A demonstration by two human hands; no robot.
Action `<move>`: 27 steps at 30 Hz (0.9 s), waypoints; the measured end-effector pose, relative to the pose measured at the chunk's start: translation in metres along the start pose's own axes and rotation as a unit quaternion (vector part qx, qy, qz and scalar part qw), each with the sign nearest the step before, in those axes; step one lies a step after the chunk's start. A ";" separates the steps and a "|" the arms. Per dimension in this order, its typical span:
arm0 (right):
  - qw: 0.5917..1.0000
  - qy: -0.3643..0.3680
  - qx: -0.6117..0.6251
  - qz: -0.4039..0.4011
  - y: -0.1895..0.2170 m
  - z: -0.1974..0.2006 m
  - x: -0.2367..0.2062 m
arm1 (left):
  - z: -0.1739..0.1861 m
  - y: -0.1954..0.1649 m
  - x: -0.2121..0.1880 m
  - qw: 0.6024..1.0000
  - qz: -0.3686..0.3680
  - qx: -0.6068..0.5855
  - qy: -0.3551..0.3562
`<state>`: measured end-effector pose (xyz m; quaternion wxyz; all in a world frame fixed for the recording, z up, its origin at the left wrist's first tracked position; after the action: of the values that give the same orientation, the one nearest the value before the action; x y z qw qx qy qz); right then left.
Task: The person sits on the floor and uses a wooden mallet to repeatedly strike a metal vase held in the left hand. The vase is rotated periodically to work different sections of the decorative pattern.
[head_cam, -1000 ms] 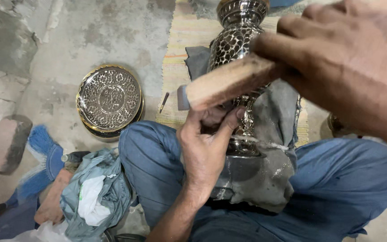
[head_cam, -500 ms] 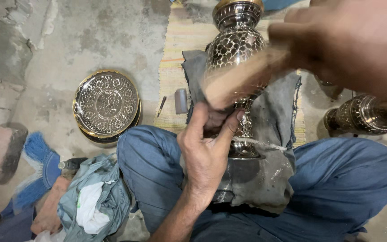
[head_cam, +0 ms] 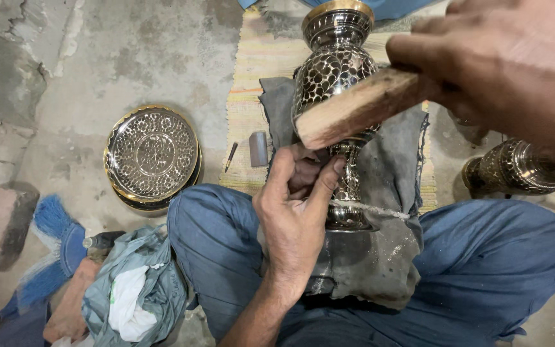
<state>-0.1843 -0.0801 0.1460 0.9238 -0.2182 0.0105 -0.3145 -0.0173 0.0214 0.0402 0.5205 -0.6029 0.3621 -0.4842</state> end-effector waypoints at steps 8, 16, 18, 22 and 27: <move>0.978 0.062 0.131 -0.147 -0.014 -0.014 -0.003 | 0.001 0.000 0.000 1.000 -0.007 -0.012 -0.004; 0.970 0.089 0.155 -0.164 -0.012 -0.013 0.002 | 0.001 0.002 0.002 1.000 0.017 0.013 0.006; 0.953 0.182 0.132 -0.201 -0.015 -0.024 -0.003 | 0.002 0.003 0.002 1.000 0.023 0.015 0.004; 0.986 0.100 0.078 -0.110 -0.012 -0.019 0.001 | 0.001 0.001 0.002 1.000 0.010 0.008 0.005; 0.999 -0.027 0.034 0.011 0.001 -0.006 0.006 | 0.000 0.003 0.003 1.000 0.010 0.020 0.002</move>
<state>-0.1801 -0.0850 0.1409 0.9340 -0.1950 -0.0222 -0.2984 -0.0162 0.0181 0.0383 0.5364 -0.5882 0.3590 -0.4873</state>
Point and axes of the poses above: each hand's wrist, its own x-axis towards the middle knuckle, its own z-axis out of the back of the hand, y = z × x, the point moved 5 cm from there along x, towards the middle knuckle, and after that the axes turned 2 degrees about -y, right-handed, at the moved point
